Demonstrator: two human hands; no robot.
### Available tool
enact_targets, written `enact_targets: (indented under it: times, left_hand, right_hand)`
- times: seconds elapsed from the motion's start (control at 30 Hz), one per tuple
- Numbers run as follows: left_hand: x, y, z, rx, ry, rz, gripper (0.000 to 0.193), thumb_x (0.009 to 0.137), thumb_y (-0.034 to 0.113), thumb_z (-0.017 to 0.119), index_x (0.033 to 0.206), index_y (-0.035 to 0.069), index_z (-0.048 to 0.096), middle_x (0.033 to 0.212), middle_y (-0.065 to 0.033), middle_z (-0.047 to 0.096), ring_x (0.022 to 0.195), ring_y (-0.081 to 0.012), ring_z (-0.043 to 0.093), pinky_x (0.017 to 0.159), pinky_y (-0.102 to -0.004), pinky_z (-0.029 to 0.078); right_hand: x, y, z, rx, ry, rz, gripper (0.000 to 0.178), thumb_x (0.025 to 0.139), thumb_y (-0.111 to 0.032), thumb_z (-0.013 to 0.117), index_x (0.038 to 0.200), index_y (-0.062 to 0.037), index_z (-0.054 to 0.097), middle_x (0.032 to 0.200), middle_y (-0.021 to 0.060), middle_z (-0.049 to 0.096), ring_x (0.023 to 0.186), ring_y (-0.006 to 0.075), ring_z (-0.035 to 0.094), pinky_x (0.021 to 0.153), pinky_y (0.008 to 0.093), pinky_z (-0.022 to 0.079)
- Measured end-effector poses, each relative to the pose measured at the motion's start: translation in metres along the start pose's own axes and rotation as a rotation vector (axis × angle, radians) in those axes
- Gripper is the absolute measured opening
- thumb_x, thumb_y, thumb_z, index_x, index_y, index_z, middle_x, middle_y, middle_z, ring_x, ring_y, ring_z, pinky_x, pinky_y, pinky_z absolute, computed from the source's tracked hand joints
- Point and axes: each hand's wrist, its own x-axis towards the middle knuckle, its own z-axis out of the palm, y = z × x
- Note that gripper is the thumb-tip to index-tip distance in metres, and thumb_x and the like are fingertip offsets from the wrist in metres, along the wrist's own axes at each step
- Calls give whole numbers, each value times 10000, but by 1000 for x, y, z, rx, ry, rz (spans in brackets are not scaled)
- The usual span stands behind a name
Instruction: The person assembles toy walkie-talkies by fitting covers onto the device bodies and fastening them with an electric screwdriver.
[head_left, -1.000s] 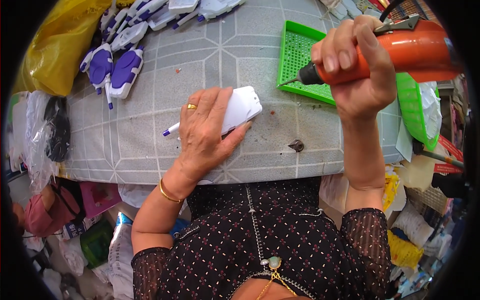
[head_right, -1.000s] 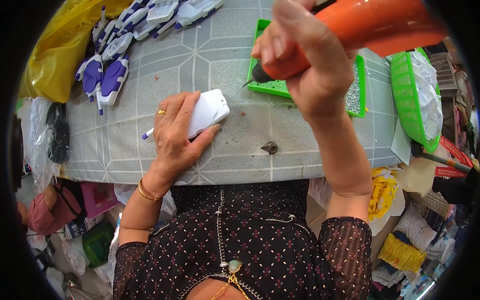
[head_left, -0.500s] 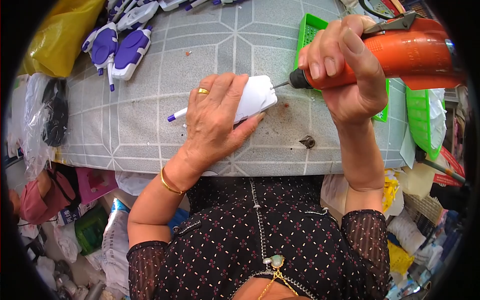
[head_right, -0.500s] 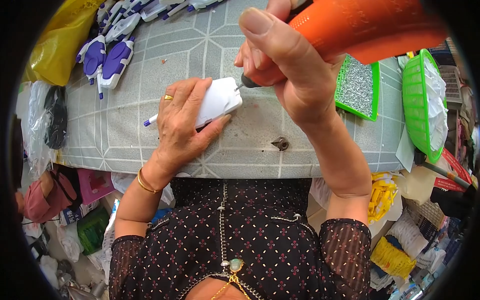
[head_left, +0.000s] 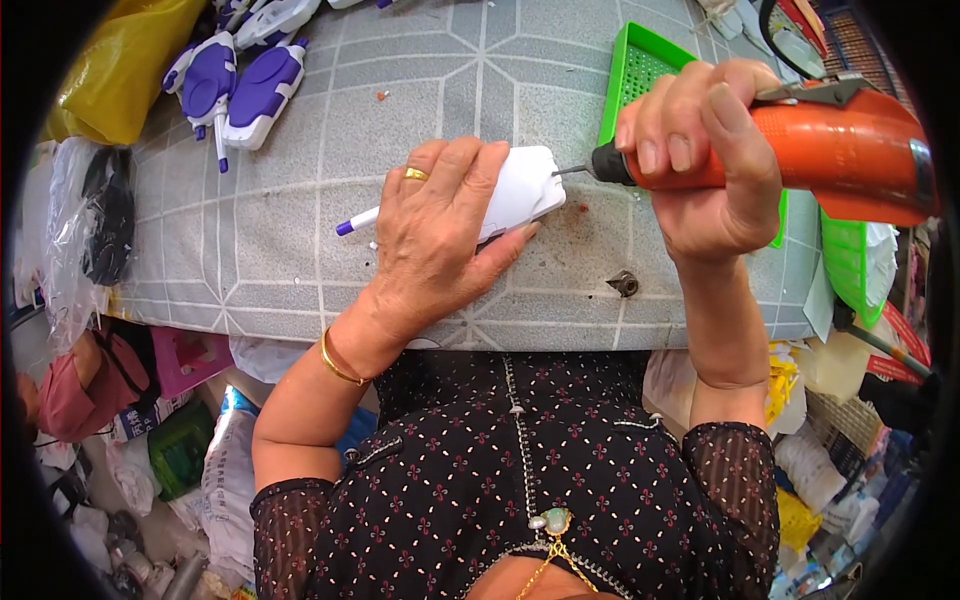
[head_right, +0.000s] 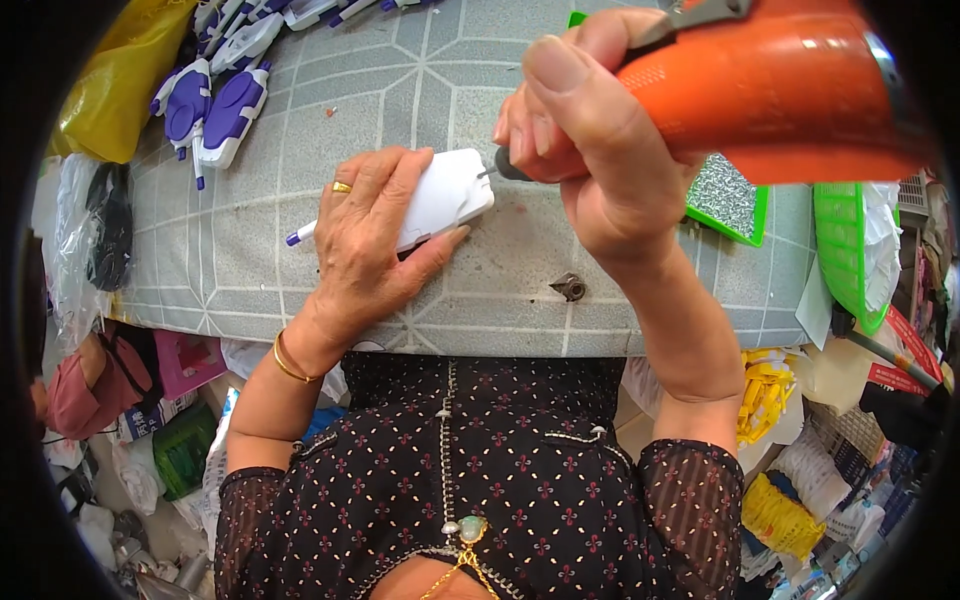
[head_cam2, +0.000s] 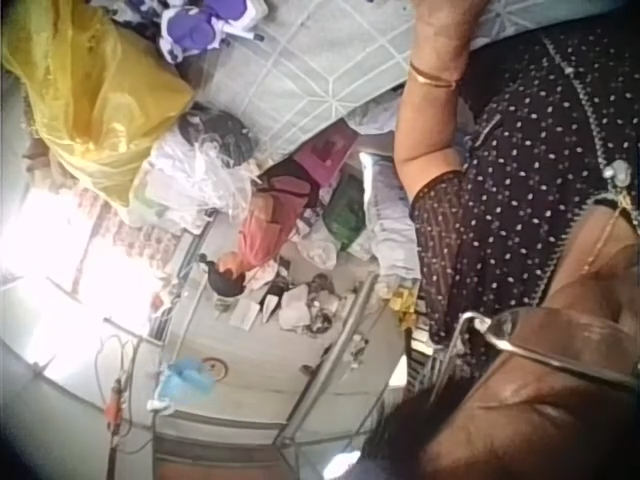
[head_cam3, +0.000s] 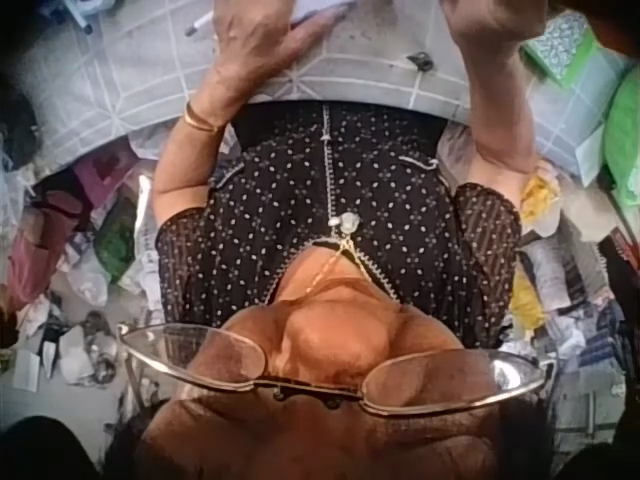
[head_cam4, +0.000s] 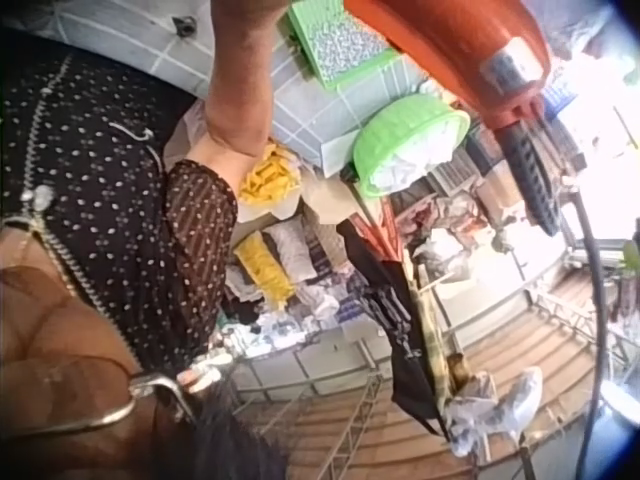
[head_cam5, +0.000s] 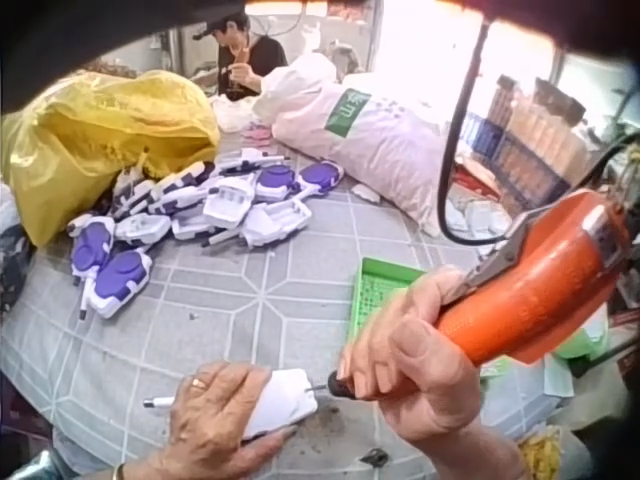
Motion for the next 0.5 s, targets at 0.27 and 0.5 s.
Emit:
enact_targets:
  times: [0.27,0.5]
  left_hand:
    - [1,-1,1,-1,2,5,724,687,282,830,1306,13,569,1195,-115,587,1096,-322,559,838,-419,418]
    - [1,-1,1,10,0,7,721,681,279,831,1298,7,575,1183,-120,593,1087,-324,564,831,-418,420]
  right_hand:
    - [-2,1,-7,-24,-24,-31,170,991,-185,517,852,-131,435,675,15,468,611,166,503,686,369,465]
    - [-3,-2,0,-48,-79,-6,201,983,-179,525,831,-141,400,668,14,468,605,163,500,679,364,462]
